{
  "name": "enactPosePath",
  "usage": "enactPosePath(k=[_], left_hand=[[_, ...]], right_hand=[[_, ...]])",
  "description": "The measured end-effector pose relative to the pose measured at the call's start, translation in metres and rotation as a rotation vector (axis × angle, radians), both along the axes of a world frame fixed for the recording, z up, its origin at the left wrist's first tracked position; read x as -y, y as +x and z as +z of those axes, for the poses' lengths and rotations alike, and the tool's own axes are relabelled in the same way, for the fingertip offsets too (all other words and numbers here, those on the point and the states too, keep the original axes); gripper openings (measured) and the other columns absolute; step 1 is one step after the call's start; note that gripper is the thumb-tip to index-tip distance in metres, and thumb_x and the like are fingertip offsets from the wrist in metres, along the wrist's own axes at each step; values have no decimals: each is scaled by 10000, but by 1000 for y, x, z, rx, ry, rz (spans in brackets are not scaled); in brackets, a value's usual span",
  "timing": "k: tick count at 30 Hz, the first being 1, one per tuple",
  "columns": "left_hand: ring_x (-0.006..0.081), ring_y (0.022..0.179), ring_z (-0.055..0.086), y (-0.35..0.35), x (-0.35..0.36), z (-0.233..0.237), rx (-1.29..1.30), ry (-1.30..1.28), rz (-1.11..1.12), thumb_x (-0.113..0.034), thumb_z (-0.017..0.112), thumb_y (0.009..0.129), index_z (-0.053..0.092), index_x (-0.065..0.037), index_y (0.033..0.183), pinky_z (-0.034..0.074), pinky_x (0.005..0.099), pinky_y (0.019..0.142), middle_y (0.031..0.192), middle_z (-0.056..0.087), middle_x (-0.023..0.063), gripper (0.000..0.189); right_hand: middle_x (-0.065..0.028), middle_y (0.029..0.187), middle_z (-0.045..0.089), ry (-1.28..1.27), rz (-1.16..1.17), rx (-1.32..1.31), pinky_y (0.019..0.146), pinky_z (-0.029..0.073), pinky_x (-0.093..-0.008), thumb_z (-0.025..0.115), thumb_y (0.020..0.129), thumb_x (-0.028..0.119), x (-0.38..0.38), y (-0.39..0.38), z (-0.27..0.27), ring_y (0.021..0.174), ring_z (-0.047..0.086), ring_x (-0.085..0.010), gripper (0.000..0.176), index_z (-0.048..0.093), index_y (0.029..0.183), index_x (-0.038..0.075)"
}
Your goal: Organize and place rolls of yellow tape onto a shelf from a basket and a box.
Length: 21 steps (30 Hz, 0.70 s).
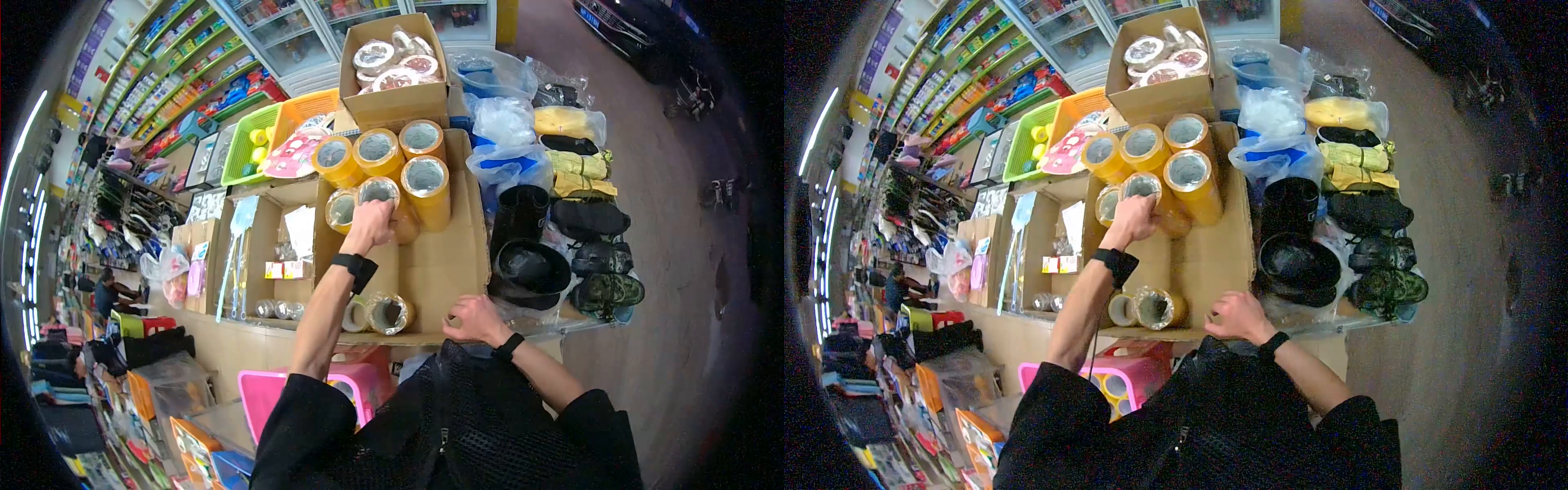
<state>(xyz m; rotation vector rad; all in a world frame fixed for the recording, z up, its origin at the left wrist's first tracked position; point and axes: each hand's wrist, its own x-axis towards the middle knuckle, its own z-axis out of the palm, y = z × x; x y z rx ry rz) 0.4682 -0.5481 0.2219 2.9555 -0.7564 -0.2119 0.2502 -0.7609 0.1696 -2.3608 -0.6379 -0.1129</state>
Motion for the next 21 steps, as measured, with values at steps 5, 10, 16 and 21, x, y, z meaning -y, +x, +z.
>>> enactPosePath(k=[5, 10, 16, 21], left_hand=[[358, 812, 646, 30, -1, 3, 23, 51, -81, -228, 717, 656, 593, -56, 856, 514, 456, 701, 816, 664, 174, 292], [346, 793, 645, 27, -3, 8, 69, 15, -122, -239, 746, 656, 582, -51, 831, 513, 443, 687, 784, 657, 169, 304], [338, 811, 623, -1, 7, 34, 256, -144, -12, -345, 771, 680, 550, -53, 811, 508, 444, 707, 760, 638, 151, 389], [381, 1174, 448, -25, 45, 43, 496, -242, -58, -484, 748, 689, 406, -20, 1324, 371, 467, 993, 1246, 498, 217, 857]], right_hand=[[-98, 633, 631, -1, -11, -27, 590, 518, -381, 651, 694, 321, 3, 0, -7, 637, 626, -271, 258, 658, 602, 80], [-112, 632, 621, 9, -24, -26, 589, 517, -390, 652, 690, 326, 3, 0, -7, 631, 620, -285, 278, 644, 594, 65], [-119, 624, 611, 34, -37, -27, 596, 519, -406, 646, 691, 344, 2, -2, -9, 626, 615, -299, 301, 634, 591, 61], [-122, 632, 614, -30, 2, -37, 598, 524, -408, 638, 696, 363, -2, 0, -7, 628, 618, -309, 312, 642, 605, 64]])
